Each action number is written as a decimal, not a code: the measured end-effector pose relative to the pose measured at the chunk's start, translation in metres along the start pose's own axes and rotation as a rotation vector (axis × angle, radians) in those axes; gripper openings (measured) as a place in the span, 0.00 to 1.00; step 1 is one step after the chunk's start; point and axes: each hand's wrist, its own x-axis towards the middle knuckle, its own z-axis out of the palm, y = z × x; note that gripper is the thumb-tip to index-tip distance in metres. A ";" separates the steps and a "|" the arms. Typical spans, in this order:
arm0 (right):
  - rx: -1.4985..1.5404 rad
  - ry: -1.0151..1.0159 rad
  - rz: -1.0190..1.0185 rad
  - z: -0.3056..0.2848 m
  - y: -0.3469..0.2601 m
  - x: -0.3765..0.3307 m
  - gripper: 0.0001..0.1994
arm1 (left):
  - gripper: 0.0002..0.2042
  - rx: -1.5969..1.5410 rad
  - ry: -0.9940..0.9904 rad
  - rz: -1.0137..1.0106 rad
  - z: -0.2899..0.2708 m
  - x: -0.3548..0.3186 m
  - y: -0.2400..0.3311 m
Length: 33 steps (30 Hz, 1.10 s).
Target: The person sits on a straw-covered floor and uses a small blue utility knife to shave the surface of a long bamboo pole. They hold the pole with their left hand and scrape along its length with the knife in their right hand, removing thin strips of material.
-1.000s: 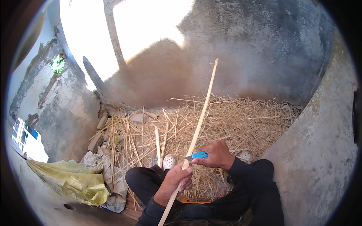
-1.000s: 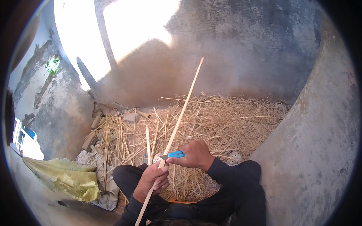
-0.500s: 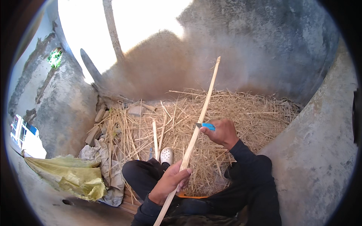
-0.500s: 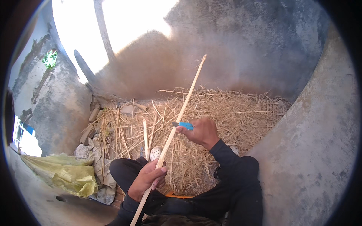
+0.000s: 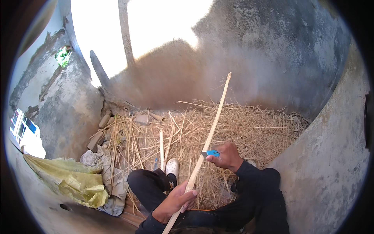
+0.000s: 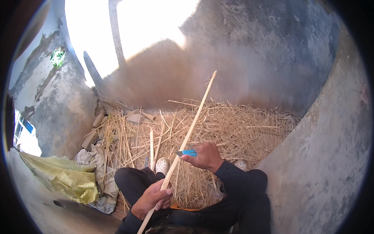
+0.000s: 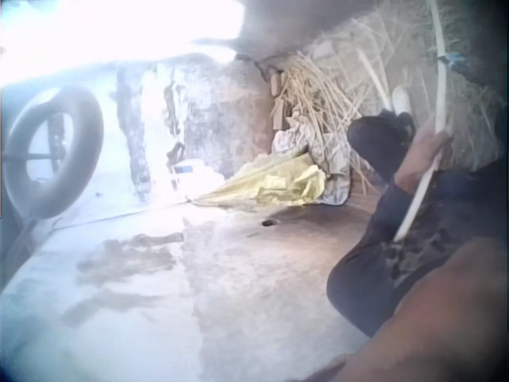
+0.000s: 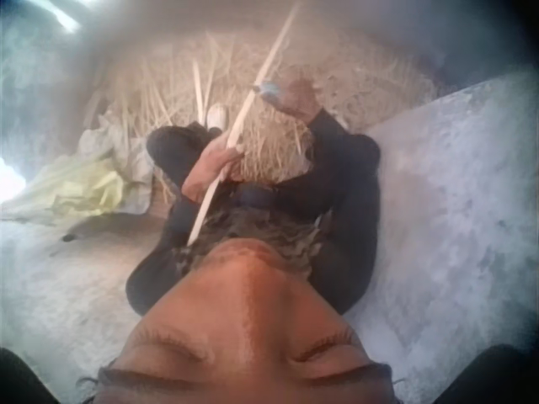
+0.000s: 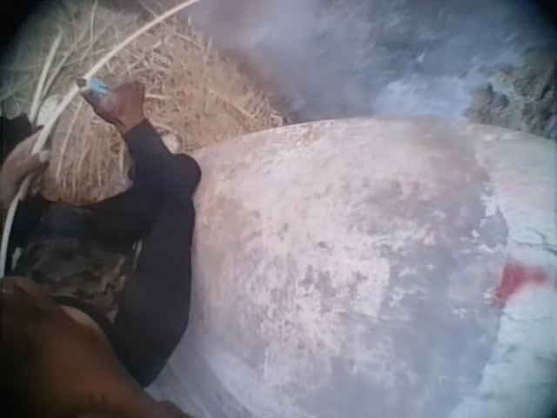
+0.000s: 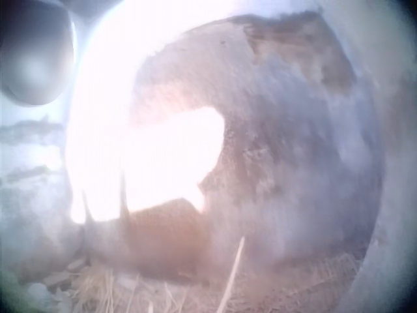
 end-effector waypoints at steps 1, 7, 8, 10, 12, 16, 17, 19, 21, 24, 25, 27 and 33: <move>0.020 0.001 -0.036 0.001 -0.007 -0.002 0.39 | 0.11 -0.006 -0.011 -0.001 -0.001 -0.001 0.000; -0.210 0.103 -0.020 -0.011 0.038 0.022 0.38 | 0.11 0.044 -0.036 -0.004 -0.001 0.002 0.003; -0.232 0.136 0.101 -0.017 0.057 0.026 0.38 | 0.11 0.090 -0.034 -0.015 -0.002 0.002 0.002; -0.200 0.138 0.360 -0.037 0.094 0.041 0.39 | 0.11 0.126 -0.029 -0.063 -0.003 -0.006 -0.006; -0.302 0.167 0.438 -0.054 0.134 0.043 0.41 | 0.10 0.119 -0.076 -0.110 0.004 -0.009 -0.011; -0.329 0.215 0.697 -0.068 0.206 0.037 0.43 | 0.11 0.087 -0.073 -0.227 0.010 -0.024 -0.020; -0.340 0.268 0.768 -0.072 0.229 0.029 0.43 | 0.11 0.112 -0.067 -0.258 0.015 -0.028 -0.020; -0.309 0.400 0.877 -0.077 0.266 0.005 0.44 | 0.10 0.161 -0.079 -0.277 0.014 -0.027 -0.023; -0.205 0.377 1.002 -0.074 0.267 -0.004 0.44 | 0.10 0.206 -0.088 -0.263 0.002 -0.023 -0.031; -0.073 0.245 0.896 -0.080 0.231 0.003 0.42 | 0.13 0.299 0.086 -0.159 -0.010 -0.006 -0.019; -0.043 0.200 0.806 -0.079 0.207 0.013 0.42 | 0.12 0.313 0.125 -0.109 -0.015 0.000 -0.017; -0.026 0.006 0.664 -0.076 0.133 0.033 0.40 | 0.11 0.277 0.190 -0.024 -0.016 0.010 -0.001; -0.041 -0.206 -0.001 -0.018 -0.015 0.010 0.36 | 0.15 0.318 0.172 0.063 -0.013 0.023 0.021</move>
